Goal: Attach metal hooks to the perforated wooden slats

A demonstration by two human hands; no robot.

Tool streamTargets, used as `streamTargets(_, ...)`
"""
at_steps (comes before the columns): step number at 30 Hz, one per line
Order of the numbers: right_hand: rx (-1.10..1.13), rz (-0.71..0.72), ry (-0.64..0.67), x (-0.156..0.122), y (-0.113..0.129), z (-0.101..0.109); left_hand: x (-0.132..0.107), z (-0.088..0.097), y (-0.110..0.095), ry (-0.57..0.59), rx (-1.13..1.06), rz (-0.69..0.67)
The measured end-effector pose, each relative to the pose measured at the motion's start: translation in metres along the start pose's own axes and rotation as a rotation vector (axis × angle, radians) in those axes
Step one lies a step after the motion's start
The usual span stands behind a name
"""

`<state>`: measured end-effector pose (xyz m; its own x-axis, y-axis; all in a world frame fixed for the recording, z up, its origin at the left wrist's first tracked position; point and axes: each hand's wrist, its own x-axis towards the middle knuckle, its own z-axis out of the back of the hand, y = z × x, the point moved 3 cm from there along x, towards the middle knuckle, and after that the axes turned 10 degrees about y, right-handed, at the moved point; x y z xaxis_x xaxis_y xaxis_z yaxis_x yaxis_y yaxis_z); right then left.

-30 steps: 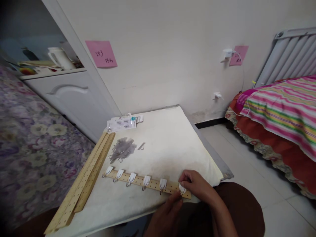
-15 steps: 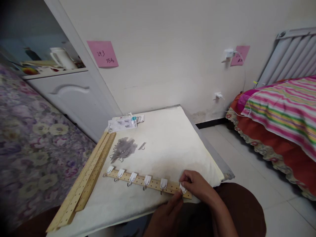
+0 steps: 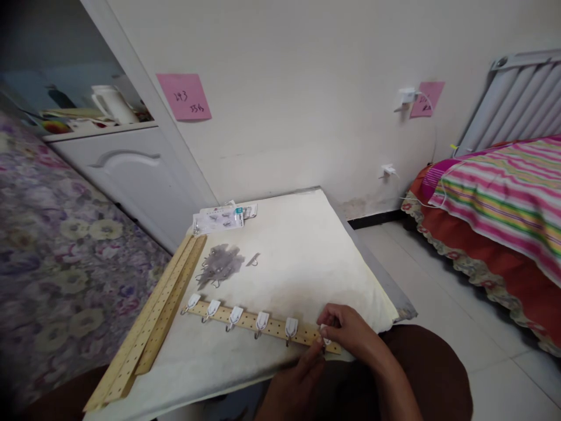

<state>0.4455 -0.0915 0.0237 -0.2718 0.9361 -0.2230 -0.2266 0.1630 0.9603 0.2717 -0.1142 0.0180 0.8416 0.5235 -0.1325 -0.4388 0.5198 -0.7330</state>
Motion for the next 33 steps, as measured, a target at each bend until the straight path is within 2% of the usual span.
streamTargets(6,0.036,0.010,0.004,0.003,-0.004,0.001,0.001,-0.009,0.007,-0.001,0.365,-0.079)
streamTargets(11,0.028,0.013,0.007,0.002,-0.002,0.000,0.001,-0.012,0.012,-0.130,0.488,-0.163)
streamTargets(15,-0.037,-0.018,-0.005,0.002,-0.004,0.000,0.001,-0.011,0.011,-0.207,0.454,-0.196)
streamTargets(21,-0.144,-0.040,-0.060,-0.001,-0.004,0.001,0.002,-0.011,0.015,-0.219,0.384,-0.224)
streamTargets(26,-0.151,-0.056,-0.040,0.000,-0.001,0.000,0.005,-0.017,0.021,-0.222,0.287,-0.318)
streamTargets(30,-0.131,-0.049,-0.024,0.001,0.000,-0.001,0.007,-0.021,0.026,-0.225,0.165,-0.246)
streamTargets(33,-0.121,-0.050,-0.017,0.002,0.003,0.000,0.007,-0.021,0.026,-0.199,0.160,-0.269)
